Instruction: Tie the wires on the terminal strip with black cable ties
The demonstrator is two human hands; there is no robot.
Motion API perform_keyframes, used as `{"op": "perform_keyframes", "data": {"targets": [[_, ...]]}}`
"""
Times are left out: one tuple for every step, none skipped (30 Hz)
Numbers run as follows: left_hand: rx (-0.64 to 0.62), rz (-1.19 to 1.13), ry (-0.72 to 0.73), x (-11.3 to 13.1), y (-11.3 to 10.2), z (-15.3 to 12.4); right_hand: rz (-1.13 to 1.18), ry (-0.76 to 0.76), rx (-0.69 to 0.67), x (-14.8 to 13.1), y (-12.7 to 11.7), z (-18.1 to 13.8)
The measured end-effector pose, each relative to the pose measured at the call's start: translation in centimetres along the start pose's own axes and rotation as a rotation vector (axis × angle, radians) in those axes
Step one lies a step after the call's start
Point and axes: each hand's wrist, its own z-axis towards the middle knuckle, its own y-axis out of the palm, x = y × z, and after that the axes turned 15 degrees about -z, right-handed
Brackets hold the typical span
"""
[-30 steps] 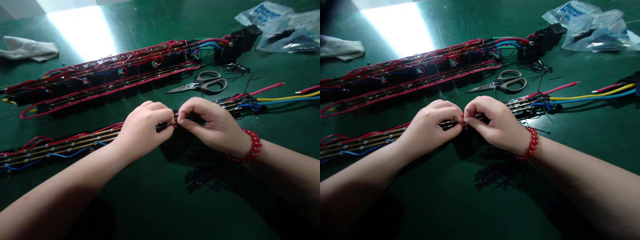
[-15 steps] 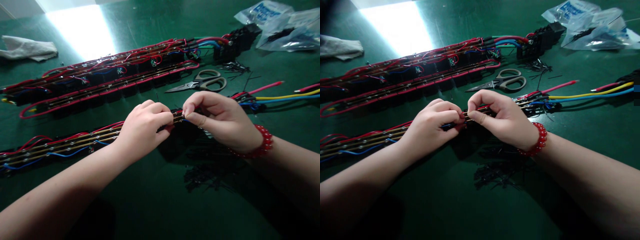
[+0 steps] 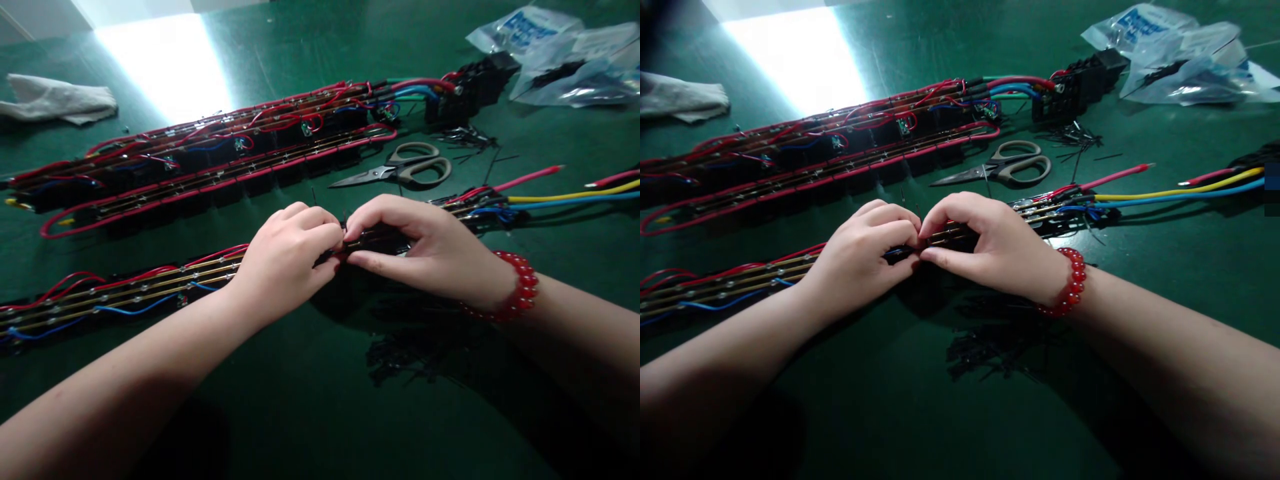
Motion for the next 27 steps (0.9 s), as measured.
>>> {"op": "perform_keyframes", "data": {"targets": [[-0.002, -0.002, -0.002, -0.01, 0.0, 0.0, 0.005, 0.0, -0.005, 0.04, 0.09, 0.03], [-0.003, -0.006, -0.003, -0.01, -0.01, 0.01, 0.028, 0.005, 0.001, 0.09, 0.17, 0.05], [-0.006, -0.007, -0.005, -0.01, -0.01, 0.02, 0.061, 0.012, 0.018, 0.15, 0.23, 0.07], [-0.008, -0.005, -0.006, -0.01, -0.01, 0.03, 0.085, 0.015, 0.025, 0.21, 0.26, 0.08], [-0.009, -0.003, -0.004, -0.01, -0.01, 0.04, 0.085, 0.006, 0.02, 0.28, 0.25, 0.09], [-0.01, 0.0, -0.004, -0.01, -0.01, 0.07, 0.062, -0.015, 0.01, 0.35, 0.2, 0.1], [-0.011, -0.001, -0.003, 0.0, -0.01, 0.09, 0.024, -0.046, -0.003, 0.42, 0.12, 0.11], [-0.009, -0.006, -0.002, 0.01, -0.02, 0.12, -0.016, -0.086, -0.014, 0.49, 0.02, 0.13], [-0.006, -0.015, -0.003, 0.03, -0.04, 0.15, -0.05, -0.127, -0.022, 0.56, -0.08, 0.14], [-0.002, -0.028, -0.003, 0.05, -0.06, 0.17, -0.068, -0.164, -0.024, 0.62, -0.17, 0.16], [-0.001, -0.041, -0.006, 0.08, -0.09, 0.19, -0.071, -0.188, -0.019, 0.67, -0.23, 0.17], [0.0, -0.052, -0.01, 0.12, -0.12, 0.2, -0.072, -0.204, -0.017, 0.71, -0.27, 0.18], [-0.003, -0.06, -0.016, 0.16, -0.16, 0.21, -0.077, -0.216, -0.017, 0.73, -0.27, 0.19], [-0.006, -0.064, -0.022, 0.21, -0.19, 0.22, -0.088, -0.223, -0.015, 0.74, -0.25, 0.18], [-0.011, -0.066, -0.027, 0.25, -0.23, 0.23, -0.1, -0.23, -0.011, 0.74, -0.21, 0.18], [-0.017, -0.068, -0.032, 0.29, -0.25, 0.24, -0.11, -0.237, -0.007, 0.74, -0.16, 0.18], [-0.021, -0.071, -0.035, 0.32, -0.28, 0.25, -0.115, -0.245, -0.001, 0.73, -0.11, 0.17], [-0.023, -0.075, -0.038, 0.35, -0.3, 0.27, -0.115, -0.251, 0.006, 0.72, -0.06, 0.17], [-0.023, -0.079, -0.041, 0.37, -0.31, 0.28, -0.112, -0.255, 0.012, 0.72, -0.02, 0.15], [-0.023, -0.083, -0.044, 0.38, -0.31, 0.3, -0.108, -0.258, 0.017, 0.73, 0.01, 0.14], [-0.024, -0.086, -0.047, 0.38, -0.31, 0.31, -0.104, -0.257, 0.02, 0.75, 0.03, 0.11], [-0.023, -0.087, -0.048, 0.38, -0.3, 0.31, -0.103, -0.25, 0.02, 0.78, 0.05, 0.08], [-0.021, -0.085, -0.05, 0.38, -0.28, 0.3, -0.103, -0.24, 0.019, 0.81, 0.06, 0.04], [-0.019, -0.08, -0.051, 0.38, -0.26, 0.3, -0.102, -0.229, 0.019, 0.84, 0.06, 0.0], [-0.017, -0.074, -0.053, 0.38, -0.23, 0.28, -0.102, -0.216, 0.018, 0.86, 0.06, -0.04], [-0.016, -0.067, -0.054, 0.39, -0.2, 0.27, -0.103, -0.205, 0.018, 0.87, 0.05, -0.07], [-0.015, -0.06, -0.055, 0.4, -0.18, 0.26, -0.105, -0.199, 0.017, 0.86, 0.04, -0.1]]}}
